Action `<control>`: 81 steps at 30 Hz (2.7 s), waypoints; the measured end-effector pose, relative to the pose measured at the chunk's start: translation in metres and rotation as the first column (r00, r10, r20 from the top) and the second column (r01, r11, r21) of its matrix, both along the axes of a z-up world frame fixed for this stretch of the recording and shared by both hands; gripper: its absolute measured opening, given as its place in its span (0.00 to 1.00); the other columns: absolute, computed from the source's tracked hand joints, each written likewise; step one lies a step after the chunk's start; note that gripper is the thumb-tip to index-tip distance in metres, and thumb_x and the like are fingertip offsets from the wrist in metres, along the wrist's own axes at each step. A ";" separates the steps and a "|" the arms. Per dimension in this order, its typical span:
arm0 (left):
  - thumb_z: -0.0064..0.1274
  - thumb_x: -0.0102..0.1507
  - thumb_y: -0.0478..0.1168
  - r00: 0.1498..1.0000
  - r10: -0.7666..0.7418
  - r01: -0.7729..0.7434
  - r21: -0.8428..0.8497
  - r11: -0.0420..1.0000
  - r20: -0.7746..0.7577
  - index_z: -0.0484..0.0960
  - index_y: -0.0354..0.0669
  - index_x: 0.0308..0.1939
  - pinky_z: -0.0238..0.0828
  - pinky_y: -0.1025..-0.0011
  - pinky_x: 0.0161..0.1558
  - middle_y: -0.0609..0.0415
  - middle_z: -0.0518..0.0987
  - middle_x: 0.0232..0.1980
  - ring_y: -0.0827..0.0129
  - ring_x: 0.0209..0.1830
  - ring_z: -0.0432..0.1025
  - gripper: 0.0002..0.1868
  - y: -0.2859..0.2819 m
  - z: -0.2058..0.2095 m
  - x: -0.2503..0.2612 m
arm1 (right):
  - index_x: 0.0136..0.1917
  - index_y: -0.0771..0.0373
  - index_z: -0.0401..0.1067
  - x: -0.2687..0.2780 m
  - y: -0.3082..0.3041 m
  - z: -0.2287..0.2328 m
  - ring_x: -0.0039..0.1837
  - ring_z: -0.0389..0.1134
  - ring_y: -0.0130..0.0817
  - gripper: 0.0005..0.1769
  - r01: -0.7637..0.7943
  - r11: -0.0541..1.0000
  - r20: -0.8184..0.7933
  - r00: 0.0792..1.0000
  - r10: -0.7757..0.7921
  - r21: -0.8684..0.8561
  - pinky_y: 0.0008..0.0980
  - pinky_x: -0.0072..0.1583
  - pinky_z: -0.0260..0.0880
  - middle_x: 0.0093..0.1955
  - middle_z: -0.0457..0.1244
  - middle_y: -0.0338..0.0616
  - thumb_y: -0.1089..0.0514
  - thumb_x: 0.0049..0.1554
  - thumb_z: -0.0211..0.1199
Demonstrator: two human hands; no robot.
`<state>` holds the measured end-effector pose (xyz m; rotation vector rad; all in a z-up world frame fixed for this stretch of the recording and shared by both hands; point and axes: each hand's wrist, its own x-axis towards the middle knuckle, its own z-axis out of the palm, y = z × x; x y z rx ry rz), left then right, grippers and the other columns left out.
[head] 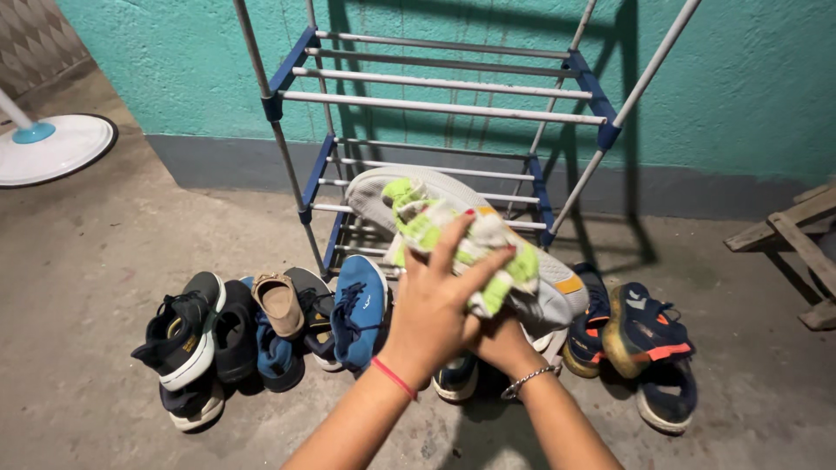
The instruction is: The person removes several pairs of shoes from a metal shoe rack and places them on the floor. They then use a green cloth to wipe the exterior of a white sneaker, focusing on the upper and sides, before placing it back on the rack. The person repeats this wiping action on the same shoe multiple times.
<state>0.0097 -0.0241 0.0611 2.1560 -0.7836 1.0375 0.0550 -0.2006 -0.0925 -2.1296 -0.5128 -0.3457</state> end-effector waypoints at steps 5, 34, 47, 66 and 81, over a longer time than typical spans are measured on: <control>0.57 0.51 0.28 0.950 0.168 -0.218 -0.173 0.961 -0.263 0.78 0.63 0.67 0.63 0.59 0.59 0.45 0.66 0.74 0.47 0.59 0.67 0.40 0.027 0.014 0.023 | 0.59 0.66 0.75 -0.020 0.020 0.046 0.54 0.74 0.35 0.18 0.146 0.984 -0.057 0.988 -0.140 0.100 0.33 0.58 0.73 0.52 0.73 0.50 0.56 0.58 0.66; 0.59 0.49 0.34 0.987 0.132 -0.137 -0.055 0.989 -0.094 0.82 0.59 0.64 0.61 0.51 0.67 0.41 0.67 0.72 0.36 0.65 0.63 0.37 0.018 0.005 0.041 | 0.77 0.68 0.59 -0.054 0.027 0.133 0.77 0.57 0.50 0.53 0.098 -0.137 0.016 0.753 0.657 0.986 0.50 0.78 0.47 0.77 0.58 0.52 0.29 0.52 0.61; 0.66 0.40 0.38 0.987 0.153 -0.139 0.212 0.967 -0.051 0.80 0.67 0.63 0.57 0.40 0.60 0.51 0.70 0.68 0.38 0.63 0.62 0.45 0.002 -0.009 0.015 | 0.78 0.60 0.58 -0.045 0.035 0.127 0.77 0.57 0.49 0.57 0.131 -0.188 0.036 0.724 0.689 0.973 0.53 0.77 0.48 0.78 0.57 0.48 0.17 0.52 0.50; 0.68 0.45 0.37 0.925 0.377 -0.373 0.072 0.925 -0.050 0.76 0.63 0.68 0.66 0.47 0.61 0.48 0.67 0.68 0.42 0.63 0.64 0.45 0.039 0.004 0.074 | 0.78 0.68 0.59 -0.037 0.043 0.125 0.77 0.58 0.46 0.62 0.153 -0.101 -0.019 0.634 0.773 0.983 0.45 0.78 0.52 0.77 0.58 0.50 0.15 0.51 0.51; 0.68 0.48 0.43 0.966 0.228 -0.233 0.032 0.972 0.119 0.79 0.56 0.66 0.63 0.52 0.61 0.45 0.71 0.64 0.52 0.63 0.70 0.39 0.051 -0.014 0.046 | 0.79 0.66 0.58 -0.036 0.051 0.141 0.78 0.57 0.52 0.63 0.112 -0.093 -0.002 0.647 0.762 0.989 0.54 0.78 0.50 0.78 0.57 0.52 0.15 0.50 0.51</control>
